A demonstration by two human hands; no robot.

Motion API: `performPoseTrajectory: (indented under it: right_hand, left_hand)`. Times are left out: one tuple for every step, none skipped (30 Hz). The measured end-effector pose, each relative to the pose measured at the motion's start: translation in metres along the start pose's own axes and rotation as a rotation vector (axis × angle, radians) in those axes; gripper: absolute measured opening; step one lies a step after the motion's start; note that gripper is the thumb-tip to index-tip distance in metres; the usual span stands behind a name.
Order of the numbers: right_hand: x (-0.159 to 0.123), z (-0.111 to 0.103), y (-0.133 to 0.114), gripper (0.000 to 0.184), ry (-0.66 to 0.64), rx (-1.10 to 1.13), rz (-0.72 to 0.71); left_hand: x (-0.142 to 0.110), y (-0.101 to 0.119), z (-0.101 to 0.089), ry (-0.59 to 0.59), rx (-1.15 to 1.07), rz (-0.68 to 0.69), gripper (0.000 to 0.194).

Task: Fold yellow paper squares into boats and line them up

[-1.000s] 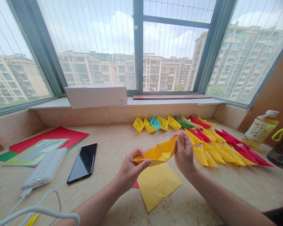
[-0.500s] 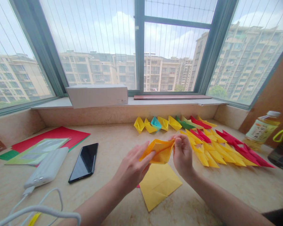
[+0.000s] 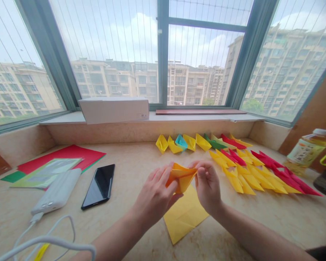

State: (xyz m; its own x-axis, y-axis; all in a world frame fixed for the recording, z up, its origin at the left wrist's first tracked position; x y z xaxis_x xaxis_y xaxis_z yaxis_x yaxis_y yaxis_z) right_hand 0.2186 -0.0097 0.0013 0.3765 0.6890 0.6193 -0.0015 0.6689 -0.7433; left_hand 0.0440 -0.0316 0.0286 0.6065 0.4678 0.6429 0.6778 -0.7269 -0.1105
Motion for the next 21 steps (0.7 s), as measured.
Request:
performPoseTrajectory:
  right_hand:
    - [-0.001, 0.0, -0.001, 0.026, -0.004, 0.019, -0.001]
    - [-0.001, 0.0, -0.003, 0.025, -0.004, 0.041, 0.0]
    - [-0.001, -0.001, -0.004, 0.024, -0.003, 0.066, 0.007]
    - [-0.001, -0.001, -0.006, 0.022, -0.004, 0.093, 0.023]
    - [-0.001, -0.001, -0.007, 0.021, -0.005, 0.123, 0.046]
    - [-0.001, -0.001, -0.008, 0.019, -0.006, 0.155, 0.072]
    - [-0.001, 0.0, -0.009, 0.018, -0.006, 0.191, 0.097]
    - [0.0, 0.0, -0.01, 0.017, -0.005, 0.228, 0.118]
    - [0.0, 0.0, -0.011, 0.016, -0.004, 0.262, 0.134]
    - [0.0, 0.001, -0.012, 0.016, -0.001, 0.291, 0.142]
    - [0.0, 0.001, -0.012, 0.016, 0.001, 0.315, 0.145]
    - [0.0, 0.001, -0.012, 0.015, 0.0, 0.334, 0.144]
    - [-0.001, 0.001, -0.012, 0.015, -0.003, 0.347, 0.142]
    - [-0.001, 0.001, -0.012, 0.014, -0.009, 0.355, 0.138]
    - [-0.001, 0.001, -0.012, 0.014, -0.017, 0.361, 0.133]
    - [-0.002, 0.0, -0.012, 0.013, -0.028, 0.365, 0.127]
    - [-0.002, 0.0, -0.012, 0.013, -0.038, 0.369, 0.121]
    - [-0.002, 0.0, -0.012, 0.013, -0.043, 0.37, 0.117]
    - [-0.001, 0.0, -0.011, 0.013, -0.047, 0.37, 0.116]
    - [0.0, -0.001, -0.011, 0.013, -0.05, 0.368, 0.121]
    - [0.001, -0.001, -0.01, 0.013, -0.055, 0.363, 0.132]
  left_hand:
    - [0.0, -0.001, 0.0, 0.022, -0.002, 0.006, 0.017]
    - [0.0, -0.001, 0.001, 0.042, -0.004, 0.013, 0.017]
    - [0.0, -0.002, 0.001, 0.06, -0.008, 0.019, 0.018]
    - [-0.001, -0.002, 0.002, 0.076, -0.01, 0.022, 0.018]
    - [-0.001, -0.003, 0.003, 0.092, -0.011, 0.019, 0.017]
    - [-0.001, -0.004, 0.004, 0.111, -0.012, 0.012, 0.015]
    - [-0.002, -0.005, 0.004, 0.132, -0.016, 0.0, 0.014]
    - [-0.002, -0.006, 0.005, 0.157, -0.025, -0.013, 0.013]
    - [-0.002, -0.008, 0.005, 0.182, -0.041, -0.026, 0.013]
    - [-0.002, -0.009, 0.005, 0.205, -0.065, -0.04, 0.012]
    - [-0.002, -0.01, 0.005, 0.224, -0.097, -0.054, 0.012]
    - [-0.003, -0.011, 0.005, 0.235, -0.134, -0.068, 0.013]
    - [-0.002, -0.011, 0.006, 0.231, -0.169, -0.075, 0.015]
    - [-0.002, -0.011, 0.006, 0.219, -0.197, -0.075, 0.016]
    - [-0.002, -0.011, 0.006, 0.203, -0.22, -0.071, 0.017]
    - [-0.002, -0.01, 0.006, 0.187, -0.236, -0.066, 0.017]
    - [-0.002, -0.01, 0.006, 0.174, -0.251, -0.063, 0.016]
    - [-0.002, -0.01, 0.005, 0.169, -0.267, -0.064, 0.014]
    - [-0.002, -0.01, 0.004, 0.174, -0.285, -0.069, 0.014]
    - [-0.002, -0.01, 0.003, 0.187, -0.304, -0.074, 0.013]
    - [-0.002, -0.01, 0.002, 0.2, -0.321, -0.076, 0.013]
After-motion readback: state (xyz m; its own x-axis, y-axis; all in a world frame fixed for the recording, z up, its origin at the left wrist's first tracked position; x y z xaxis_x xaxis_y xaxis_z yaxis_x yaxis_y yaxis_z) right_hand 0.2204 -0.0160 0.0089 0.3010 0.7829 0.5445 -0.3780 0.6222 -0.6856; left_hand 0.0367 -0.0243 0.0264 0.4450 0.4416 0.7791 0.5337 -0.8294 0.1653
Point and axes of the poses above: each hand's wrist, its own x-axis towards the middle knuckle, its own z-axis out of the palm, y = z × x, the point moved 2 cm from there along x, towards the middle knuckle, and after that the axes turned 6 degrees about y, right-handed, at the moved point
